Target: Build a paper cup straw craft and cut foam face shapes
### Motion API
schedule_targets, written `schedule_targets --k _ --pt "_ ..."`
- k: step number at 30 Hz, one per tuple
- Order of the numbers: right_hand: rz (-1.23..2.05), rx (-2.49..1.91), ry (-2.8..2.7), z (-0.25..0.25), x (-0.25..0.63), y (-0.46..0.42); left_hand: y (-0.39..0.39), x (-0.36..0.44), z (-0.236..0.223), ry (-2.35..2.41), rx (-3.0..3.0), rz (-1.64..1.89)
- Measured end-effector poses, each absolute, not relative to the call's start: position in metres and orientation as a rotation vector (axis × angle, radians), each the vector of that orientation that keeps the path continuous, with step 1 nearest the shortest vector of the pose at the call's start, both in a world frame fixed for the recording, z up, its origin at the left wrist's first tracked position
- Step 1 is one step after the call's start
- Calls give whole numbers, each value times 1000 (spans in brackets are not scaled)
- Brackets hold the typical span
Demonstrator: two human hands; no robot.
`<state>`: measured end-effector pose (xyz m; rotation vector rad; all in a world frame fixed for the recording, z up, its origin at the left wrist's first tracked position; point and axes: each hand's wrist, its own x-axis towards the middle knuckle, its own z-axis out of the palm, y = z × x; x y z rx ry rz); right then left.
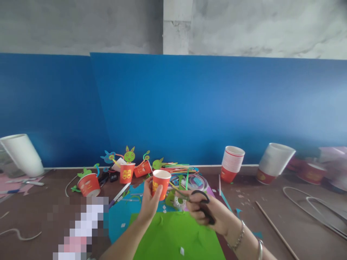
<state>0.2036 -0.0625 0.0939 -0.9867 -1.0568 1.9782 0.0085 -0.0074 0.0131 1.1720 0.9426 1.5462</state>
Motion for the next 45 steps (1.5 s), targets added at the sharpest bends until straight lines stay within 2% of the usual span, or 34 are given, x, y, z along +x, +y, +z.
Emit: schedule_targets --k 2,7,12,19,24,34,41,45 --pt "1905 -937 -1069 95 207 -61 -6 7 13 919 1063 1547" --pt "1227 -1041 -1359 78 197 -55 -12 12 14 785 748 1377" --pt "799 -1182 -1595 55 187 -51 -19 15 13 684 850 1186" --pt "663 -1191 -1798 50 188 -54 -23 13 14 723 1303 1092" --pt "644 -1217 -1853 53 186 -56 -25 18 19 866 1614 1193" --pt "650 -1175 -1862 59 183 -61 -24 20 14 593 1482 1139" --pt "825 -1048 -1786 64 186 -63 -25 19 18 745 1425 1246" --pt "783 -1253 -1784 74 201 -55 -21 15 22 888 1264 1378"
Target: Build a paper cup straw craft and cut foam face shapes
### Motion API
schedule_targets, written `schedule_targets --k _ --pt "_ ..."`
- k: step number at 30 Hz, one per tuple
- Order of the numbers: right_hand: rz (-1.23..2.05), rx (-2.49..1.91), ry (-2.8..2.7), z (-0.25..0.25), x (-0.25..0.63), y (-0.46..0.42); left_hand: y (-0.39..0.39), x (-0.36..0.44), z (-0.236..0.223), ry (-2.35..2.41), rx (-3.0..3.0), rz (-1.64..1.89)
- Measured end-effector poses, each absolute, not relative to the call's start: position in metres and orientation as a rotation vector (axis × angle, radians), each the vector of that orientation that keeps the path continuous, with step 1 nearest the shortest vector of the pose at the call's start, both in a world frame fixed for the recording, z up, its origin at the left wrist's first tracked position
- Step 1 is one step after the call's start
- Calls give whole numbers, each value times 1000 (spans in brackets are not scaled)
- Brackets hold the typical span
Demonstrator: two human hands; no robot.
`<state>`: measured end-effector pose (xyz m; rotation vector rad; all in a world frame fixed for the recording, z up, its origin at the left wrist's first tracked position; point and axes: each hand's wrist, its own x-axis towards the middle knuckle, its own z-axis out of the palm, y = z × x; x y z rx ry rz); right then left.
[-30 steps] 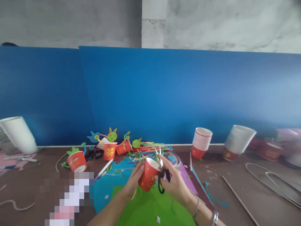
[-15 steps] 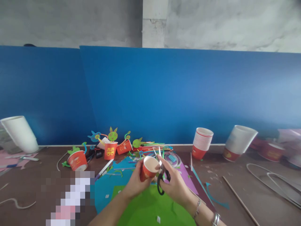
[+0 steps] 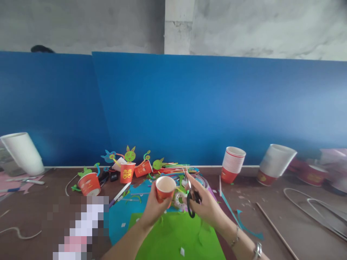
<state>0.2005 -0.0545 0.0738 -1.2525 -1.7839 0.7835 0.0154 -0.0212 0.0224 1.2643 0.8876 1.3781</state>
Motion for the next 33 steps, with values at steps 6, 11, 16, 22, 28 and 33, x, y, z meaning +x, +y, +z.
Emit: schedule_targets --k 6,11,16,22,28,33 --pt "885 -1533 -2117 69 202 -60 -8 8 19 1088 1125 1703" --pt "844 -1548 -2294 51 186 -74 -4 7 13 1164 1123 1636" --pt "673 -1659 -2278 48 178 -78 -1 7 5 1007 1011 1587" --pt "1014 -1590 -2269 76 200 -69 -5 7 5 860 931 1580" --pt "150 -2255 -2158 77 224 -48 -9 10 18 1055 1028 1569" --pt "230 -2253 -2226 74 228 -47 -9 11 19 1149 1067 1567"
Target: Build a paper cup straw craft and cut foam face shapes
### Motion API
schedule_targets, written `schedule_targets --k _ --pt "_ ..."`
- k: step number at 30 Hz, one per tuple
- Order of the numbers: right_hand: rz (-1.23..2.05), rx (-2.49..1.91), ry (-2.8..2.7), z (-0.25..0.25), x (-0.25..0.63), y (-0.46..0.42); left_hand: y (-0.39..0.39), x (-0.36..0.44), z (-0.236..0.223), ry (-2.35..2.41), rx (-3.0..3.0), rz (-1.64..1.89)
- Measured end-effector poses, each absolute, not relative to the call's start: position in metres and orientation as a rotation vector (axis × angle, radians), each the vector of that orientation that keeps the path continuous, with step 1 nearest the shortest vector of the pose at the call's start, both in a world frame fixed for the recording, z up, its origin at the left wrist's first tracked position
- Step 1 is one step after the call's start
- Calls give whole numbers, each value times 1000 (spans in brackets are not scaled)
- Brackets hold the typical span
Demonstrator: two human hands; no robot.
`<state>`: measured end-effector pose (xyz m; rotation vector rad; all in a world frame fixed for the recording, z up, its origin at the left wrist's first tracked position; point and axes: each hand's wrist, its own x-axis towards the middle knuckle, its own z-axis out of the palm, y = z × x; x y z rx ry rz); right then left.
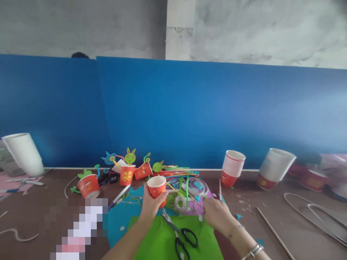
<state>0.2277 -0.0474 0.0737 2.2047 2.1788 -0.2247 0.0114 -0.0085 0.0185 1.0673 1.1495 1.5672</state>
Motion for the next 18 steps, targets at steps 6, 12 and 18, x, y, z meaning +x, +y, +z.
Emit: schedule_targets --k 6,12,18 --pt "-226 2171 2333 99 258 -74 -10 12 21 1054 1130 1606" --pt "-874 1922 2669 122 224 -95 -3 14 14 1103 1221 1701" --pt "-1494 1833 2404 109 193 -95 -6 15 13 1048 1246 1689"
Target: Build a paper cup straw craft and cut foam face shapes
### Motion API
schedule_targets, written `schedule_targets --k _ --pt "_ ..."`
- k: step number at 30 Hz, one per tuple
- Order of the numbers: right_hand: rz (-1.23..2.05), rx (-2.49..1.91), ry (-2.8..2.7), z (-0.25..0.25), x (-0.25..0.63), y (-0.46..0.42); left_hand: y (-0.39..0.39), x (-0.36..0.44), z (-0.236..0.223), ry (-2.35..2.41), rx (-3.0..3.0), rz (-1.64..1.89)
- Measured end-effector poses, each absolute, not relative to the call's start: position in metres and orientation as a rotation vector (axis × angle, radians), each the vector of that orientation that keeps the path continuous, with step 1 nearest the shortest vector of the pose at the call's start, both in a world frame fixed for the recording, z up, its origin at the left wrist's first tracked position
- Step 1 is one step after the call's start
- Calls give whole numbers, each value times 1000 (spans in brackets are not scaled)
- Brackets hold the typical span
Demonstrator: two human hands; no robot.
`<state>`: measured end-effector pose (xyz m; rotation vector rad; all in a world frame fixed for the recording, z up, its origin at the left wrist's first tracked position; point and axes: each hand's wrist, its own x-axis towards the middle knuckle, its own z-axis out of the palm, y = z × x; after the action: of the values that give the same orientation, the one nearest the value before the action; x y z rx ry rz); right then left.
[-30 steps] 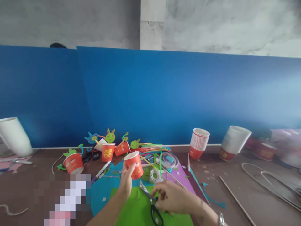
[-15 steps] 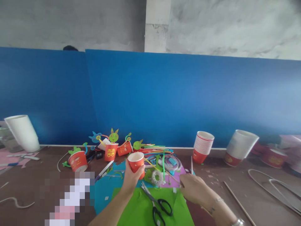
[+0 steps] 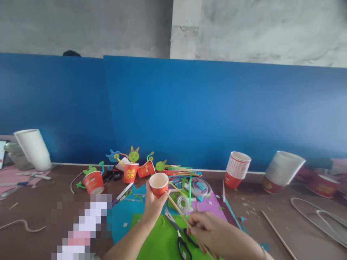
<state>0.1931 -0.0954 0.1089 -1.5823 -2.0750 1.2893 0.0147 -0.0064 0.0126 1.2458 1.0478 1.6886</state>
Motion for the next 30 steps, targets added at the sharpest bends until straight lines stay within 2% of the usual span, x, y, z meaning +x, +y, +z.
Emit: schedule_targets --k 15,21,26,30 --pt "1539 -1528 -1880 98 192 -86 -16 19 20 953 1297 1681" --pt "1697 -1340 -1691 91 183 -82 -18 21 18 921 1278 1665" --pt "1970 -1030 -1244 84 179 -76 -19 22 19 942 1316 1679" --pt "1959 -1033 -1171 79 176 -72 -22 25 15 1038 1425 1690"
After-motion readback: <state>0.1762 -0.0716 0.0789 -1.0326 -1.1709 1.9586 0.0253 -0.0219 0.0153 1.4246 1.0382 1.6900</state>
